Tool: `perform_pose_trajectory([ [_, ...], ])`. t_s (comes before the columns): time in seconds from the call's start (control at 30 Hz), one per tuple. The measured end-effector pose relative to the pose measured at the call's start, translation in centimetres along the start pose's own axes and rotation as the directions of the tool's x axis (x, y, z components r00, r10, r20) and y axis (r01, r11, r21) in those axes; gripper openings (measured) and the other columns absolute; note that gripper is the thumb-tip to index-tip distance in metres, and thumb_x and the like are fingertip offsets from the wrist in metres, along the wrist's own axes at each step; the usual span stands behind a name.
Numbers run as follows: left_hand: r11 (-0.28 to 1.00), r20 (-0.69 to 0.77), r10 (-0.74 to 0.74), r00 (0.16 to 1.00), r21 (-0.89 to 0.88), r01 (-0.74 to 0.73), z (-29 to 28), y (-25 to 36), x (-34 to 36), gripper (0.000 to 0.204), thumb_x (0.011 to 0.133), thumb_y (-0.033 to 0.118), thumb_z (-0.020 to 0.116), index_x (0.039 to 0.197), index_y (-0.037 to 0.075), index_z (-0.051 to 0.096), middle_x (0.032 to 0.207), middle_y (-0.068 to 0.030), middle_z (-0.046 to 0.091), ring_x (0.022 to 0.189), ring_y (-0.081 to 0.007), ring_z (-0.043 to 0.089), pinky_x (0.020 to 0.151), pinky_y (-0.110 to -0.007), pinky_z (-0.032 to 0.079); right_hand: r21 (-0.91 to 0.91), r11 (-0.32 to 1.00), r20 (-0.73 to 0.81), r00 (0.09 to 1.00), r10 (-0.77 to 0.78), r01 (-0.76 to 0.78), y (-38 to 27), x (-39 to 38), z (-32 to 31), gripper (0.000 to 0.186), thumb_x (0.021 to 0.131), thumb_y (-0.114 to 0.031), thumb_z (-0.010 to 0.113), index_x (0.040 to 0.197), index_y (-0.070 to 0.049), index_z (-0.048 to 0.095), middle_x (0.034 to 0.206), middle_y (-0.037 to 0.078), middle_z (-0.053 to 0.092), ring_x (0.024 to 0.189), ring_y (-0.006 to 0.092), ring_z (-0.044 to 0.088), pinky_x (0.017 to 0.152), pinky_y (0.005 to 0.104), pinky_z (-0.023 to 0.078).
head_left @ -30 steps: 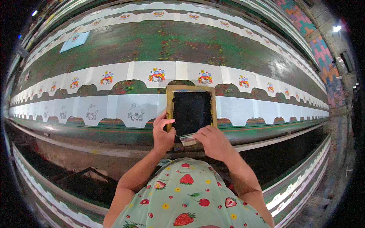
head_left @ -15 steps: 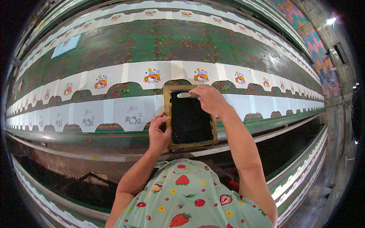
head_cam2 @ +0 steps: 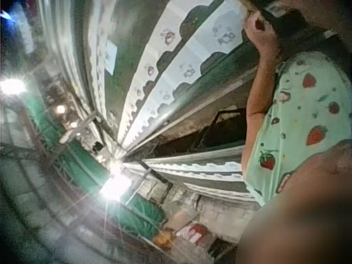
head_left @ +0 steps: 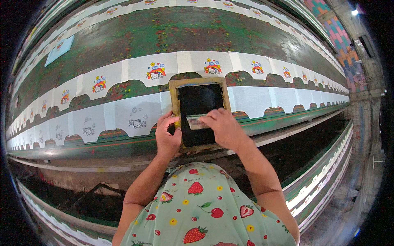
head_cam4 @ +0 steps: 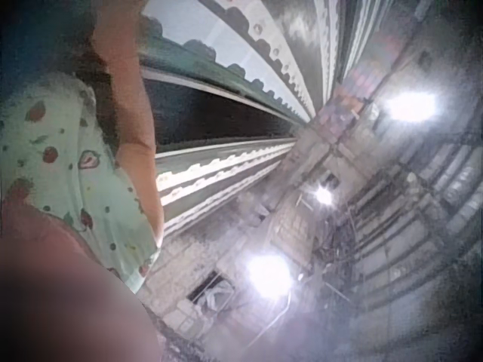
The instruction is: The person holds a wooden frame with a black surface and repeatedly rubs a small rectangular tool across it. The person moves the frame slightly and continues the rubbing motion throughout the clip.
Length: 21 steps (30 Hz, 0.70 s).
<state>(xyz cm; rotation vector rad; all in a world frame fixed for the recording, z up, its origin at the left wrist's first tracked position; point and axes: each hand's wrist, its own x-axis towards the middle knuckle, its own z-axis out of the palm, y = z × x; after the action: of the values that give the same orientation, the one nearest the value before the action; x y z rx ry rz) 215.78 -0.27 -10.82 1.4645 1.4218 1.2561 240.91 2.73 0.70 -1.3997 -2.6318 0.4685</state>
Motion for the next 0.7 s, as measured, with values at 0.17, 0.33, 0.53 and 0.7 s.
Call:
perform_pose_trajectory([
  [0.17,0.997,-0.052,-0.021,0.998,-0.076,0.017,1.0,0.1,-0.3,0.05,0.085,-0.01,0.071,0.132,0.005,0.074,0.154,-0.0272,0.064,0.146,-0.0428,0.061,0.125,-0.049,0.045,-0.024,0.999,-0.012,0.999,-0.046,0.046,-2.6,-3.9,0.5,0.05,0.089,-0.003,0.07,0.138,-0.011,0.072,0.125,0.013,0.068,0.116,0.0376,0.063,0.102,0.0544,0.051],
  [0.33,0.997,-0.055,0.054,0.997,0.054,-0.052,1.5,0.5,-0.8,0.051,0.084,-0.01,0.071,0.133,0.005,0.074,0.157,-0.0281,0.061,0.148,-0.044,0.058,0.128,-0.051,0.042,-0.004,0.998,-0.052,0.997,-0.065,0.065,-3.5,-6.1,1.4,0.047,0.09,-0.009,0.072,0.137,-0.01,0.072,0.128,0.013,0.067,0.12,0.0375,0.064,0.104,0.0533,0.052],
  [0.53,0.977,-0.05,0.108,0.993,0.192,-0.097,2.0,0.7,-1.3,0.049,0.081,-0.009,0.071,0.127,0.007,0.077,0.16,-0.028,0.061,0.146,-0.0447,0.059,0.126,-0.051,0.043,0.177,0.982,-0.124,0.991,-0.048,0.07,-2.6,-8.7,2.2,0.05,0.092,-0.021,0.084,0.139,-0.012,0.073,0.135,0.013,0.068,0.13,0.0398,0.064,0.111,0.0549,0.052],
  [0.7,0.969,-0.102,0.164,0.981,0.203,-0.141,3.1,1.4,-1.4,0.044,0.079,-0.011,0.068,0.118,0.005,0.08,0.16,-0.0294,0.061,0.147,-0.0448,0.058,0.125,-0.05,0.044,0.35,0.931,-0.363,0.901,0.238,-0.105,1.0,-11.8,3.0,0.047,0.094,-0.017,0.087,0.139,-0.01,0.074,0.145,0.016,0.067,0.137,0.0422,0.062,0.116,0.055,0.053],
])
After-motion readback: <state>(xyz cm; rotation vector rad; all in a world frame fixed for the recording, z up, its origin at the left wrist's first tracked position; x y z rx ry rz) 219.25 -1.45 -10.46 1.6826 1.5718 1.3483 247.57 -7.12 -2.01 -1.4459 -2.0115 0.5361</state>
